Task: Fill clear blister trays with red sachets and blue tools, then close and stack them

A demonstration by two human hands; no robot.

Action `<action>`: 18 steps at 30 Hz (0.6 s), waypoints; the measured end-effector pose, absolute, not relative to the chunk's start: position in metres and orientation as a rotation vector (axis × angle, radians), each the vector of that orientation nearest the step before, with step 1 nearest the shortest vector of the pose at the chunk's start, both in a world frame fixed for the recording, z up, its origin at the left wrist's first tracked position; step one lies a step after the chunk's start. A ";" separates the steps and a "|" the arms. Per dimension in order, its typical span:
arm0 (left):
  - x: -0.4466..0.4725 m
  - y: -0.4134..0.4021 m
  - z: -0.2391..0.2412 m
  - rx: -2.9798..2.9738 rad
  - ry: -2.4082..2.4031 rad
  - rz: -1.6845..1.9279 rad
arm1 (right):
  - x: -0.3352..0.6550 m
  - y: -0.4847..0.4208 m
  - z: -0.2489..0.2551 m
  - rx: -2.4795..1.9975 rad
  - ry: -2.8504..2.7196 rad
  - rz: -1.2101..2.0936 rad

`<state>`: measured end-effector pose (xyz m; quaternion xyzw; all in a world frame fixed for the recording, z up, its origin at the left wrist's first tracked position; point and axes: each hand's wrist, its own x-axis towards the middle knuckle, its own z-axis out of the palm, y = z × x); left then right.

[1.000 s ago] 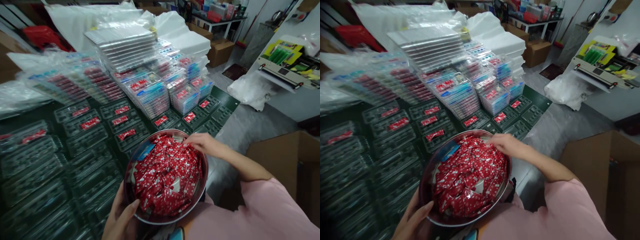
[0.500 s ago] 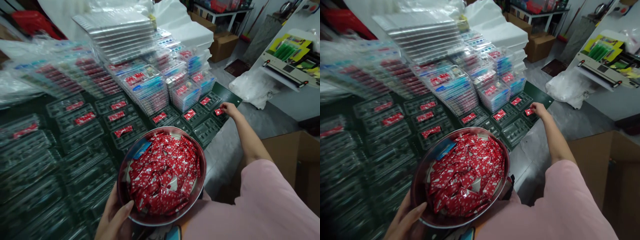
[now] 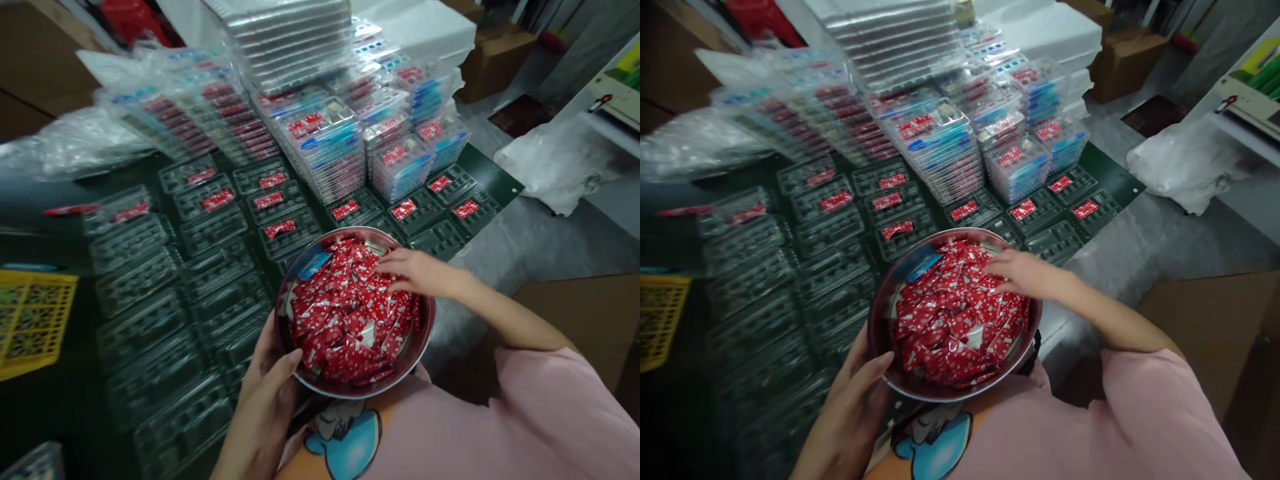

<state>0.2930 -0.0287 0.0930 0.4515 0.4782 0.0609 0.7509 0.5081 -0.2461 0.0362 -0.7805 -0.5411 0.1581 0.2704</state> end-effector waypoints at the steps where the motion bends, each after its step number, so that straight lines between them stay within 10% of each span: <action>1: 0.292 -0.029 0.094 0.988 1.037 0.132 | 0.493 -0.234 0.035 -2.190 -1.531 0.457; 9: 0.281 -0.031 0.104 0.978 1.090 0.092 | 0.475 -0.221 0.037 -2.372 -1.385 0.580; 18: 0.277 -0.025 0.098 0.980 1.098 0.132 | 0.526 -0.285 0.035 -1.956 -0.457 -0.118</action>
